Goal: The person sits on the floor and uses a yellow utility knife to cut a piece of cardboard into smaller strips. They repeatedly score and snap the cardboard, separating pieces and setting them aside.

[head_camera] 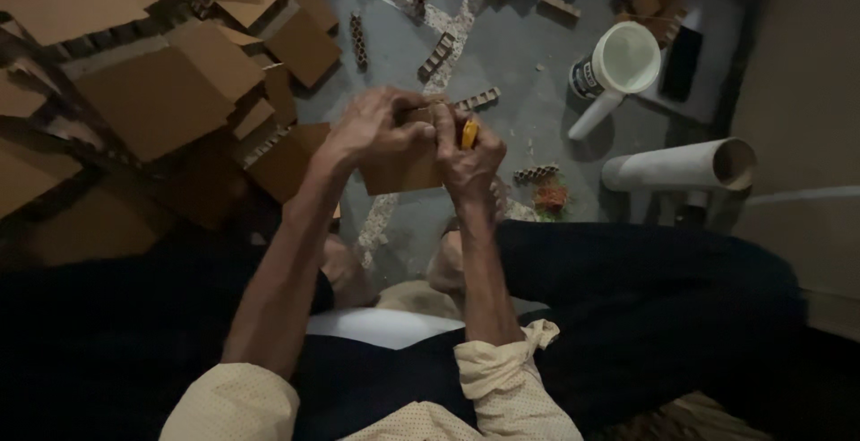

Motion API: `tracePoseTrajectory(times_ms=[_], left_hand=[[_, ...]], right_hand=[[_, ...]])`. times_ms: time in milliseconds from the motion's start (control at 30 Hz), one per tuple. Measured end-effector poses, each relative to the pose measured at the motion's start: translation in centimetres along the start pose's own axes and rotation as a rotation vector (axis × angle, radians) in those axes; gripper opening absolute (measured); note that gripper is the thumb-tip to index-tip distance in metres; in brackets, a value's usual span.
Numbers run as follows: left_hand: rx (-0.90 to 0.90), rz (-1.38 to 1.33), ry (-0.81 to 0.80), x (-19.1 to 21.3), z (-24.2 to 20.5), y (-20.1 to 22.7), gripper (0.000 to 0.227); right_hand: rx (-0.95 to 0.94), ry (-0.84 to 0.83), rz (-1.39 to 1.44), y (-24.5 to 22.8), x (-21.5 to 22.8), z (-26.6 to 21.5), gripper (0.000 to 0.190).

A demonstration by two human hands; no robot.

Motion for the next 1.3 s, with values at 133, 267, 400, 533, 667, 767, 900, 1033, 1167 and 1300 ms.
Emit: tracePoseTrajectory(times_ms=[133,267,400,533,667,767,900,1033,1167,1300], left_hand=[[0.120,0.001,-0.052,0.0,0.3,-1.0,0.053],[0.047,-0.095,-0.016,0.8,-0.5,-1.4,0.053],[0.099,-0.160,-0.053,1.5,-1.0,-2.0,0.052],[0.109,-0.306,-0.035,1.2,-2.3,-3.2,0.043],[0.180,-0.348,-0.064,-1.0,-2.3,-3.9,0.043],[0.057,-0.372,0.010,-1.6,-2.2,-4.2,0.050],[0.182,-0.209,0.107,0.2,-3.6,-5.6,0.060],[0.264,-0.181,0.313,7.6,-6.0,-6.4,0.050],[0.155,-0.167,0.793,16.4,-10.3,-6.6,0.042],[0.388,-0.166,1.075,21.7,-15.9,-10.0,0.027]], right_hand=[[0.020,0.058,-0.050,1.4,-1.1,-0.3,0.028],[0.013,0.078,-0.128,3.1,-2.2,-1.1,0.030],[0.007,0.070,-0.212,3.4,-2.9,-0.8,0.034],[-0.444,0.280,0.111,4.8,-1.9,0.2,0.049],[-0.489,0.449,0.301,8.0,-0.9,0.1,0.047],[-0.542,0.499,0.208,13.1,-0.8,-0.5,0.047],[-0.720,0.637,0.340,22.1,1.4,-0.5,0.044],[-0.804,0.587,0.668,28.2,3.5,-0.4,0.043],[-0.686,0.339,0.844,28.7,1.3,-0.8,0.050],[-0.856,0.156,0.609,25.5,0.1,-2.1,0.068]])
Point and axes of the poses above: each hand's wrist, its own z-axis towards the middle knuckle, its own x-axis out of the back of the hand, y = z × x, the point moved 3 cm from there along z, towards the middle knuckle, and after that the axes turned 7 degrees about z, right-handed, at the moved point
